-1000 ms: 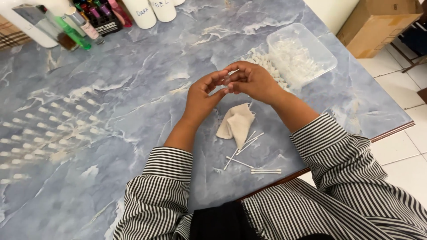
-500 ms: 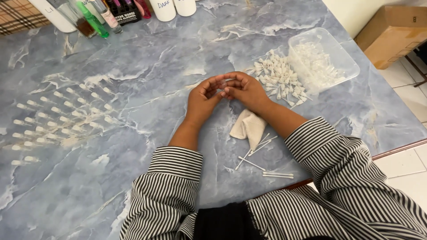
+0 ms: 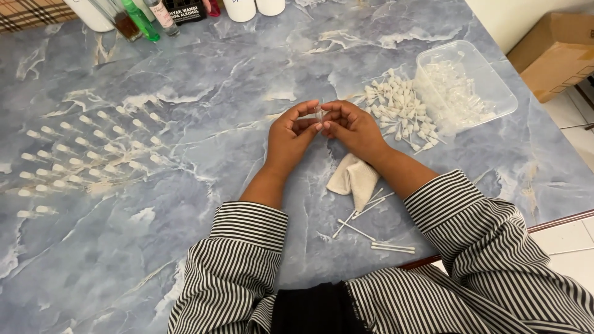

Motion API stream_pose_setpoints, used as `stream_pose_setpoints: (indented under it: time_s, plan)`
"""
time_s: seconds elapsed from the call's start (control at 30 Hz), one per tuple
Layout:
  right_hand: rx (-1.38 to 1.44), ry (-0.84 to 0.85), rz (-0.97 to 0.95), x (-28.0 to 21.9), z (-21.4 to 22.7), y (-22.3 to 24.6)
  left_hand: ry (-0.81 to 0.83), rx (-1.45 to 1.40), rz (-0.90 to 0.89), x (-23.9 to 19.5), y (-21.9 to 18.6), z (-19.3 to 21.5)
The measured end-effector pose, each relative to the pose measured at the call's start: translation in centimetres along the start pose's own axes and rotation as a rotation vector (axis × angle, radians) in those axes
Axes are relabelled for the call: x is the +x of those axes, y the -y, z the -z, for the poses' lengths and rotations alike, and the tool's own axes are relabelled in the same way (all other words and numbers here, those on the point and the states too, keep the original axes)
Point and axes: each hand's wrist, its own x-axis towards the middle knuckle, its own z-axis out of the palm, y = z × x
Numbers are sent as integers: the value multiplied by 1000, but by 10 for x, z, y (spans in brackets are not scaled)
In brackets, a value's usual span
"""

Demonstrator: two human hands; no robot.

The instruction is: The person assembles cotton swabs by inserting cotton tips into plastic applicator sticks. They wipe the tips with a white cloth and place the finished swabs on the table.

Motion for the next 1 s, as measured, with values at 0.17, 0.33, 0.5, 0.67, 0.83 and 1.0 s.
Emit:
stream_pose_setpoints:
  time_s: [0.17,0.33,0.5,0.67,0.83,1.0]
  plan:
    - [-41,4,33,-3,-4,3,-10,-31,6,0,3,0]
    - [-69,15,27,-1,-4,6,-2,-29,20,1,0,1]
    - [-76,7,22,-1,-3,2,6,-19,19,2,4,1]
    - [-87,4,22,-2,-4,4,12,-9,11,3,3,1]
    - [-108,13,28,-3,-5,5,14,-13,-1,3,9,1]
    - [-122,14,34,-4,-5,9,23,-8,6,3,15,0]
